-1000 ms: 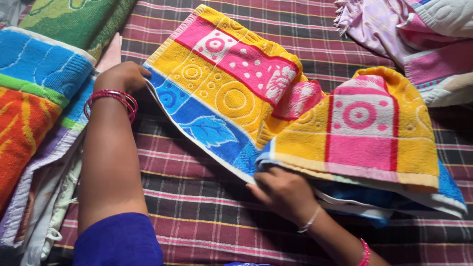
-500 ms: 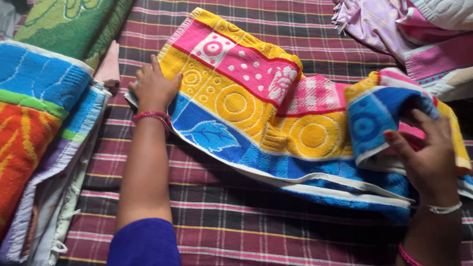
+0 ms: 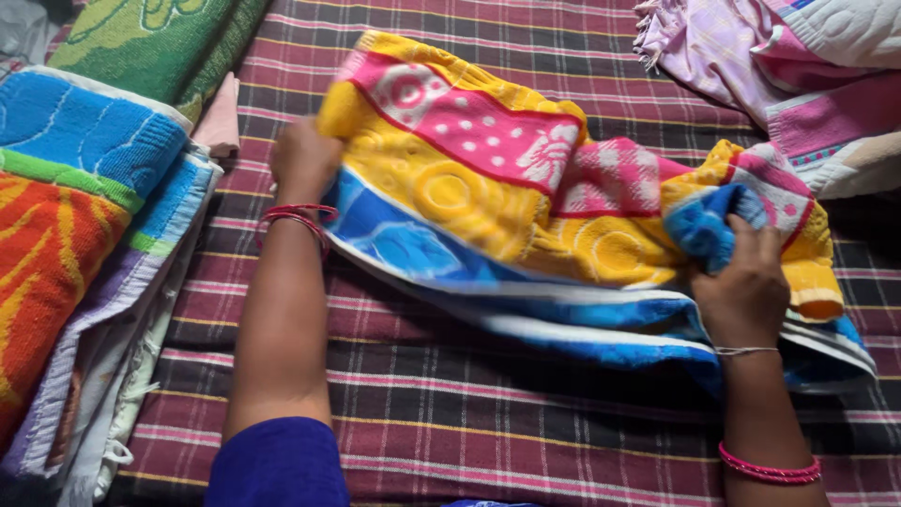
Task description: The person folds a multicolored towel on a plaid bedsheet, aligning edges and making several folds to create a compact rectangle. The person then folds a second patterned towel and places it on top of the first folded towel.
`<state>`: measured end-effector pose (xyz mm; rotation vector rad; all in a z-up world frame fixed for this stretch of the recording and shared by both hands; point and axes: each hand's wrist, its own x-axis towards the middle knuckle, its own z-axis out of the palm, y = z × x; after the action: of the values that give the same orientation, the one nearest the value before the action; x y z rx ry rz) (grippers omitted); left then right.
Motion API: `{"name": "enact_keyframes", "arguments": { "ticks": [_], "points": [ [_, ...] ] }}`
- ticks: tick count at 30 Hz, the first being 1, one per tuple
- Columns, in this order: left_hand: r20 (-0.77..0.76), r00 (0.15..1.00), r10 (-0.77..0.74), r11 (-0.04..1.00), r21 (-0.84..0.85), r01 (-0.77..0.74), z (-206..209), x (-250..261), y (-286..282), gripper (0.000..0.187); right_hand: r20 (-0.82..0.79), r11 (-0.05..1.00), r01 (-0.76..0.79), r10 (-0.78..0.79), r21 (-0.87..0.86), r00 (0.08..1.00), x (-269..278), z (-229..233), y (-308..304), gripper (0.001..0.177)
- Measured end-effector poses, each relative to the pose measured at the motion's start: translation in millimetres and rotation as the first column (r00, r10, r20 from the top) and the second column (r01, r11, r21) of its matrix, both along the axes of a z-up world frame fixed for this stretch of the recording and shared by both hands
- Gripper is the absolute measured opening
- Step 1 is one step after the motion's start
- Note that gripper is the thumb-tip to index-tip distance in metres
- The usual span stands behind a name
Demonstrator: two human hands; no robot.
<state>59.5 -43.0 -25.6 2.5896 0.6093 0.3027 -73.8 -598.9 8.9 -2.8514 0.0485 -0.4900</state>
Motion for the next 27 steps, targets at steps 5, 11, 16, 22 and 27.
{"name": "enact_keyframes", "arguments": {
  "ticks": [5, 11, 16, 22, 27],
  "points": [
    [0.167, 0.972, 0.166, 0.944, 0.259, -0.206, 9.9, -5.0, 67.2, 0.022, 0.183, 0.982, -0.075, 0.042, 0.175, 0.982, -3.3, -35.2, -55.6, 0.048],
    [0.265, 0.940, 0.216, 0.911, 0.293, -0.292, 24.7, -10.4, 85.0, 0.021, 0.271, 0.778, -0.209, 0.052, 0.592, 0.961, -10.6, -105.2, -144.9, 0.048],
    [0.365, 0.931, 0.012, 0.991, 0.119, -0.059, 61.8, -1.6, 25.3, 0.028, 0.223, -0.270, -0.308, -0.302, 0.912, 0.927, 5.9, -120.3, -208.2, 0.043],
    [0.117, 0.819, -0.562, 0.653, -0.545, 0.526, 68.4, -30.0, -91.0, 0.032, 0.246, -0.390, -0.309, -0.205, 0.868, 0.948, 6.5, -110.0, -199.9, 0.055],
    [-0.099, 0.755, -0.648, 0.744, 0.131, 0.656, 33.9, -74.5, -152.7, 0.039, 0.234, 0.110, -0.207, -0.544, 0.972, 0.806, 19.7, -115.0, -176.3, 0.050]
  ]
}}
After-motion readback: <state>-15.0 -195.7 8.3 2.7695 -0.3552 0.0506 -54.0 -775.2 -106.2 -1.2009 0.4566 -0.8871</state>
